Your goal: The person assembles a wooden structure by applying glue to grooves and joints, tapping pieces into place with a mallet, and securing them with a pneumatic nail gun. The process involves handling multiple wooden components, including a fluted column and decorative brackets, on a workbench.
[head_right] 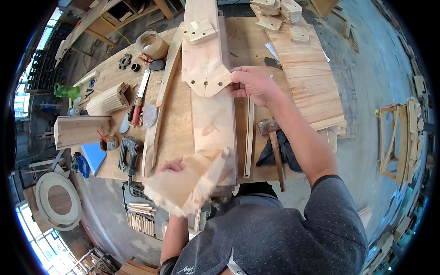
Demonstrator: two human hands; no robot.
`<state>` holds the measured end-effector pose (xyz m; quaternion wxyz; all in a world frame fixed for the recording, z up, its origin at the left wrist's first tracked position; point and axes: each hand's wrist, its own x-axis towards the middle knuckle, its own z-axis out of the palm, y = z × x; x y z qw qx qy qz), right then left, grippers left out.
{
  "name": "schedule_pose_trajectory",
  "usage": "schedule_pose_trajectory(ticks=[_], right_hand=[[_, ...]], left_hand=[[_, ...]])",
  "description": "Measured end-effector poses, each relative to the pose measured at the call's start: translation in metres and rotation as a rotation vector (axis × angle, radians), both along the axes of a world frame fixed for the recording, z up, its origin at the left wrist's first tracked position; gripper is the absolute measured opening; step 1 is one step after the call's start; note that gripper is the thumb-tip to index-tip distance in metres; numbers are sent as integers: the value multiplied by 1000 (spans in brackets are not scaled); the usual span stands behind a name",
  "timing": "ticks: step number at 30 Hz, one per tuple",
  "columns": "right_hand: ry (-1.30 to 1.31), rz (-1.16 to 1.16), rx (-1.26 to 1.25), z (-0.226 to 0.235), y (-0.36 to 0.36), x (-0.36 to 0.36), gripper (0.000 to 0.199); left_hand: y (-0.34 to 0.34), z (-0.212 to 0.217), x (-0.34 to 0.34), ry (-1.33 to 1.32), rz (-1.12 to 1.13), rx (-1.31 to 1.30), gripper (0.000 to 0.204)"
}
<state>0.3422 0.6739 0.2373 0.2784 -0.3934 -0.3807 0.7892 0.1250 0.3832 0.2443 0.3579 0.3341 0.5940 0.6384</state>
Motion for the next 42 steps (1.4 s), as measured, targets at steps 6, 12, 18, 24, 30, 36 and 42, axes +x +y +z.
schedule_pose_trajectory(ticks=[6, 12, 18, 24, 30, 36, 42], right_hand=[[408, 103, 92, 75, -37, 8, 36], [342, 145, 221, 119, -52, -7, 39], [360, 111, 259, 154, -65, -2, 39], [353, -35, 520, 182, -92, -29, 45], [197, -52, 867, 180, -103, -43, 48], [82, 45, 863, 187, -129, -54, 38], [35, 83, 869, 192, -144, -58, 37]], left_hand=[[10, 20, -14, 449, -214, 41, 100], [41, 58, -23, 353, -318, -87, 111], [50, 72, -46, -69, -550, 61, 113], [50, 75, -53, -687, -798, 39, 124], [37, 75, -21, -1393, -1138, 96, 128], [14, 77, -11, -1569, -1216, 76, 128], [7, 80, -10, -1539, -1196, 49, 118]])
